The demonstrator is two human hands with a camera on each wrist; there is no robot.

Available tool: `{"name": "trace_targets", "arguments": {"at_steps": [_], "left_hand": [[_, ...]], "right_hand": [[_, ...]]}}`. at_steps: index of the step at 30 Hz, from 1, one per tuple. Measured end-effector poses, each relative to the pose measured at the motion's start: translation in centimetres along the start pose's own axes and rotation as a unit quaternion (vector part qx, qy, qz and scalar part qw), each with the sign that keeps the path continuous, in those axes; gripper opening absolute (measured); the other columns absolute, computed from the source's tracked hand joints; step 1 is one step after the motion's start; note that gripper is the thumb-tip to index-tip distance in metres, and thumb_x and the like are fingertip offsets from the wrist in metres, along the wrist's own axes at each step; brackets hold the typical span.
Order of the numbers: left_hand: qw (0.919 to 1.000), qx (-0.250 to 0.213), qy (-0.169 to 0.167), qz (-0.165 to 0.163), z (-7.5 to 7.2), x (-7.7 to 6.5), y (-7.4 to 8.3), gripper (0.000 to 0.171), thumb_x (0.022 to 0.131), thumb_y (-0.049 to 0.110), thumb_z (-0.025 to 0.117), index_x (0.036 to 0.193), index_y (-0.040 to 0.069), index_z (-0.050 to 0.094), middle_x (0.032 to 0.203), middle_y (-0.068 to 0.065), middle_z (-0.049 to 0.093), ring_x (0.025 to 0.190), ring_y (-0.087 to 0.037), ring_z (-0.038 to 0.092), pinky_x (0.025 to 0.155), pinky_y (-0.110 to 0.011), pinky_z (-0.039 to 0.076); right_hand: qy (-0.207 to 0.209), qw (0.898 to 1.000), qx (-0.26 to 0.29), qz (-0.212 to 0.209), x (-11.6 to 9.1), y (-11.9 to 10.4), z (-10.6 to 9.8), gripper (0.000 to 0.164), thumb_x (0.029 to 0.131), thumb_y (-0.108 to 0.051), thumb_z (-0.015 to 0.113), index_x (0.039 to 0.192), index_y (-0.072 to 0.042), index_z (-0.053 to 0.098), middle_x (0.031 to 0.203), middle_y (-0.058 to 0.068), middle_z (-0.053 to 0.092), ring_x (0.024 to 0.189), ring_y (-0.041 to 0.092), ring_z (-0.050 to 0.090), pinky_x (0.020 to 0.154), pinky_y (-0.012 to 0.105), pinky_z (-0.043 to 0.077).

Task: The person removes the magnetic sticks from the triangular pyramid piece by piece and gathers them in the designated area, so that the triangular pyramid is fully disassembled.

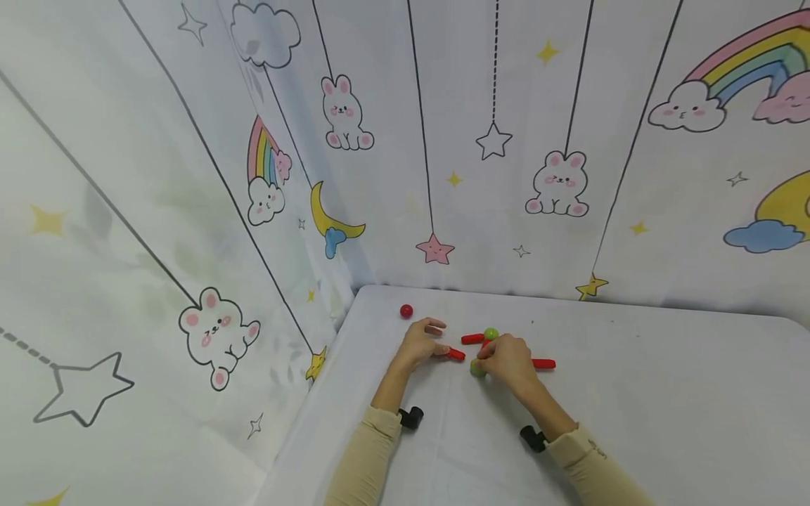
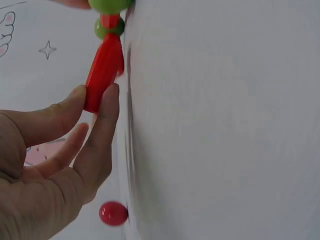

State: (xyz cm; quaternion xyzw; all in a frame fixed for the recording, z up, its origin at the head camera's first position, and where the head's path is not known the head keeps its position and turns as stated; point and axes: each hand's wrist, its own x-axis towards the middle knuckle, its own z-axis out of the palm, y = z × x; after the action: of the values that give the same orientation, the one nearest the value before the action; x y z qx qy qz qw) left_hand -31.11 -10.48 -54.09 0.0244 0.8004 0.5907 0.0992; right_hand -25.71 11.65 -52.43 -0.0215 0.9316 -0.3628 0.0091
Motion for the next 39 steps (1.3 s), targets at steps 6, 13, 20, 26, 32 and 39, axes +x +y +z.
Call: {"name": "trace_targets", "arguments": {"at_steps": [6,13,20,26,32,39], "left_hand": [[0.9997,-0.021,0.011,0.007,-3.0,0.0,-0.7,0.058,0.083,-0.007,0.082,0.138,-0.001,0.061,0.134,-0.026,0.061,0.098,-0.027,0.067,0.079,-0.030,0.061],[0.9995,-0.030,-0.010,0.004,-5.2,0.7,-1.5,0.060,0.086,-0.004,0.080,0.142,-0.003,0.058,0.139,-0.028,0.058,0.100,-0.025,0.068,0.081,-0.029,0.060],[0.9995,-0.031,-0.002,-0.004,-7.2,1.3,-2.2,0.060,0.087,-0.002,0.081,0.142,-0.003,0.056,0.141,-0.028,0.057,0.105,-0.027,0.067,0.086,-0.033,0.059],[0.9996,-0.023,0.009,-0.014,-9.0,1.6,-3.3,0.058,0.088,0.002,0.081,0.141,0.000,0.058,0.139,-0.026,0.060,0.107,-0.027,0.068,0.091,-0.033,0.058],[0.9966,-0.074,0.007,-0.034,-10.3,2.1,-3.5,0.059,0.090,-0.008,0.075,0.145,-0.005,0.053,0.141,-0.031,0.054,0.105,-0.029,0.070,0.088,-0.038,0.061],[0.9955,-0.084,0.011,-0.043,-11.2,3.2,-3.7,0.061,0.091,-0.010,0.073,0.147,-0.007,0.049,0.142,-0.031,0.050,0.107,-0.030,0.067,0.091,-0.042,0.061]], "right_hand": [[0.002,1.000,0.007,0.003,-0.1,0.3,0.0,0.012,0.077,-0.012,0.092,0.086,-0.011,0.083,0.081,-0.001,0.075,0.083,0.021,0.063,0.065,0.031,0.051],[0.002,1.000,0.017,0.003,0.0,0.7,-0.3,0.016,0.077,-0.013,0.092,0.089,-0.011,0.082,0.084,0.000,0.074,0.082,0.020,0.064,0.061,0.030,0.052],[0.020,0.999,0.023,-0.014,0.3,0.9,-0.5,0.030,0.075,-0.010,0.093,0.103,-0.006,0.080,0.083,0.002,0.073,0.080,0.019,0.065,0.065,0.031,0.052],[0.011,0.998,0.038,-0.041,0.4,1.0,-0.3,0.036,0.076,-0.004,0.091,0.109,-0.003,0.078,0.088,0.006,0.073,0.081,0.020,0.063,0.066,0.031,0.052],[-0.001,0.997,0.057,-0.060,0.7,1.3,-0.3,0.040,0.075,0.000,0.090,0.113,-0.004,0.077,0.088,0.004,0.073,0.081,0.019,0.064,0.067,0.032,0.053],[-0.016,0.995,0.078,-0.068,0.9,1.5,-0.5,0.045,0.075,0.001,0.090,0.117,-0.004,0.075,0.095,0.006,0.075,0.089,0.019,0.067,0.072,0.032,0.055]]}}
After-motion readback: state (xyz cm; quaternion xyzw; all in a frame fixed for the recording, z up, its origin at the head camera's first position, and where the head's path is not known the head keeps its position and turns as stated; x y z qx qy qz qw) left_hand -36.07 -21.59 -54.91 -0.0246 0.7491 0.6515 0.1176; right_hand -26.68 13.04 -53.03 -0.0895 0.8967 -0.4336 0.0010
